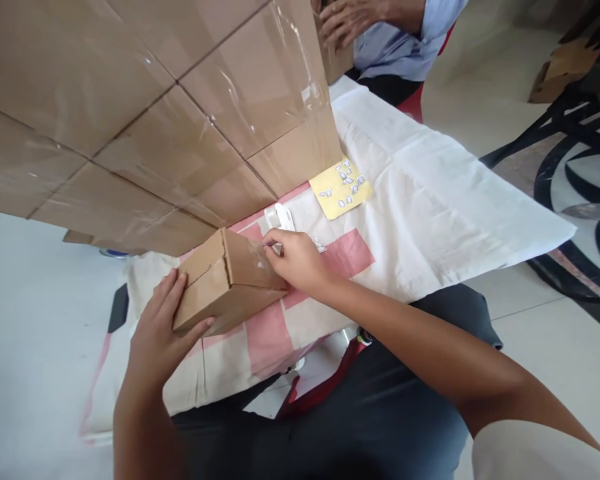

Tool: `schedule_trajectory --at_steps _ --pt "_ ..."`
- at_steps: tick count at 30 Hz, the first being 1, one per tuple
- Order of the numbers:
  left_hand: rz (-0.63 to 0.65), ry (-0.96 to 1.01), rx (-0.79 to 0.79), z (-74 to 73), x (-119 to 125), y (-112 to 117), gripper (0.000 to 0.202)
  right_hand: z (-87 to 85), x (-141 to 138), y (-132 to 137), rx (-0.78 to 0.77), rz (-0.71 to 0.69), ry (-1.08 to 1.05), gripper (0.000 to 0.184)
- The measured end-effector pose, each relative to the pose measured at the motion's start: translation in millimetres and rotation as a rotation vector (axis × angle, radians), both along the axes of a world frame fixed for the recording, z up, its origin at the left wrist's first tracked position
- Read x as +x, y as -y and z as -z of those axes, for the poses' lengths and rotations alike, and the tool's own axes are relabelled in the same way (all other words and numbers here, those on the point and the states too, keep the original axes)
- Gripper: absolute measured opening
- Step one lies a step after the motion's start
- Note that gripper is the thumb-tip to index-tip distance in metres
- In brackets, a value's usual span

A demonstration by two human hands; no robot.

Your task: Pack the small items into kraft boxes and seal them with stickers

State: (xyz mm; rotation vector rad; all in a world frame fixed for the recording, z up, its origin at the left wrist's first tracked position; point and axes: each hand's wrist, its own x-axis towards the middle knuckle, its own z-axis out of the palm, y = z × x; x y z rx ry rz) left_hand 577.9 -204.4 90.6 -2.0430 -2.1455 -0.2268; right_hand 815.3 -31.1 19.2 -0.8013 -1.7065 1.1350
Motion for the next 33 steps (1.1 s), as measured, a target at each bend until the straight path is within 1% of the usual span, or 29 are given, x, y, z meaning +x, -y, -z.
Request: schedule_trajectory --at_steps 3,6,12,19,22,26,30,33 --pt "-0.017 0.006 0.012 -0.5 -0.4 4.0 0.086 4.1 -5.8 9.1 0.049 -0.013 -0.004 0.013" --pt "-0.016 -0.001 0.018 -0.7 4.0 3.6 0.085 6.5 -10.4 15.8 0.065 -0.017 -0.031 0.012" --pt "-0.027 -0.024 0.032 1.7 8.8 0.4 0.086 5.5 -15.5 24.6 0.031 0.017 -0.096 0.016" --pt "-0.025 -0.041 0.031 1.8 11.0 -0.9 0.085 7.1 -16.7 25.6 -0.014 0.062 -0.065 0.015" --pt "-0.036 -0.056 0.035 2.6 15.1 -4.5 0.084 8.4 -16.5 26.9 -0.046 0.017 -0.058 0.022" --pt "-0.054 -0.089 0.043 3.2 19.7 -9.2 0.086 10.8 -15.3 32.5 -0.101 -0.059 -0.037 0.037" --pt "-0.066 -0.094 0.031 2.9 17.4 -9.3 0.086 9.6 -13.3 37.8 -0.118 -0.050 -0.051 0.045" --pt "-0.067 -0.092 0.035 2.8 13.5 -8.0 0.085 7.3 -13.3 38.3 -0.160 -0.029 -0.082 0.050"
